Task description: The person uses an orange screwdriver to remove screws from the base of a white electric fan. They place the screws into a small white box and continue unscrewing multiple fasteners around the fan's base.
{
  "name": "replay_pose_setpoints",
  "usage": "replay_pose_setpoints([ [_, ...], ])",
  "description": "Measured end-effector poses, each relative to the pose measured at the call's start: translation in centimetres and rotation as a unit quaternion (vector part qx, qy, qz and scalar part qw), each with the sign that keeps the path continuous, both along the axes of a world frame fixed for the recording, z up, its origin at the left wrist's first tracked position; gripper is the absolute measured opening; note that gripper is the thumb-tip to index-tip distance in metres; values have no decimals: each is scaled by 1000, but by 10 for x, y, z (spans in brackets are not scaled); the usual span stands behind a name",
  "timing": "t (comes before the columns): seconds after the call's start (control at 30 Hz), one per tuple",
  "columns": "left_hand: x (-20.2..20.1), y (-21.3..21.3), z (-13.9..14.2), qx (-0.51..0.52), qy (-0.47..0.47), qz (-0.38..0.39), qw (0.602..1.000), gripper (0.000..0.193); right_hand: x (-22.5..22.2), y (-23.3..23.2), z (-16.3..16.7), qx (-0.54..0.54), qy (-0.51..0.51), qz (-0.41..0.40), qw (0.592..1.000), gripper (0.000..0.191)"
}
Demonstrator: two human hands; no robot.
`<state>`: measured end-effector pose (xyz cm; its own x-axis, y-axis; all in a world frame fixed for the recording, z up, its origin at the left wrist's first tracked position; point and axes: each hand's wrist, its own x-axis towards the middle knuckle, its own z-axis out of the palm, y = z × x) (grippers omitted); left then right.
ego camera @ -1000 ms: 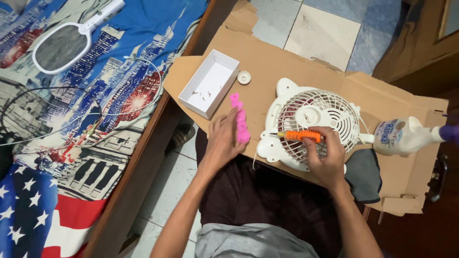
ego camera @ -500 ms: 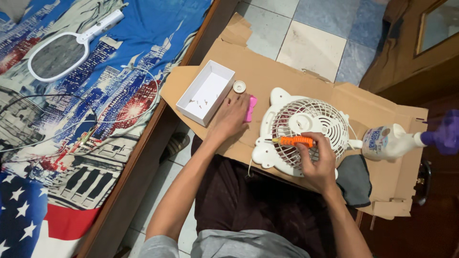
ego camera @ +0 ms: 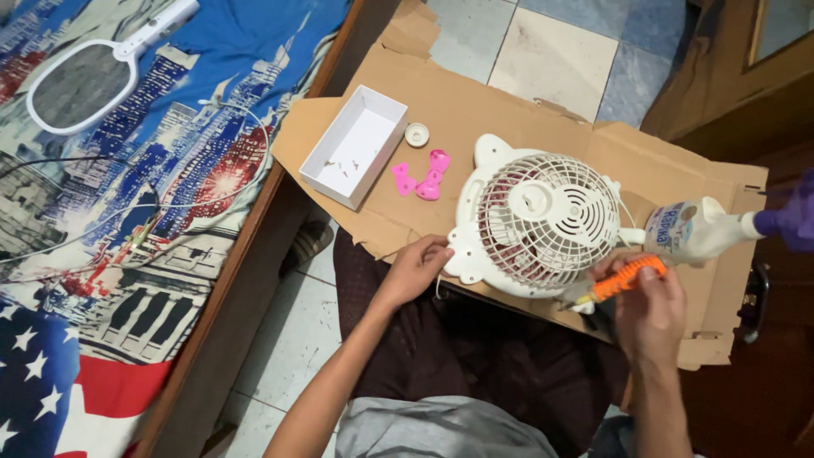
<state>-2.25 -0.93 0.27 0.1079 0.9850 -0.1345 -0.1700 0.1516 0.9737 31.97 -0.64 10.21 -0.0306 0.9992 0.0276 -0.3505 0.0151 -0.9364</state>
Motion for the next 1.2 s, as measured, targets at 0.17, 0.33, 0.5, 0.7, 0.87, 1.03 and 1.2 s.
replay_pose_setpoints([
  [0.17,11,2,-15,-87,-35,14,995,35,25,-19,-2,-76,-343,-32,936,18],
  [0.33,11,4,-9,-151,-136,-14,979,38,9,-34,-8,36,-640,-27,767,41],
  [0.5,12,6,-2,-133,-118,-17,984,37,-13,-31,-16,5,-694,-29,719,58],
  [0.7,16,3,-7,-121,-74,12,990,32,-4,-1,-32,-52,-675,27,735,74],
  [0.87,14,-2,-13,-113,-126,14,985,31,5,2,-39,35,-648,50,759,64],
  [1.03,10,-7,-15,-91,-89,27,992,32,-4,-9,-29,51,-619,20,783,55],
  [1.2,7,-16,-15,-42,-90,31,995,35,-11,-18,-15,86,-591,-24,802,56],
])
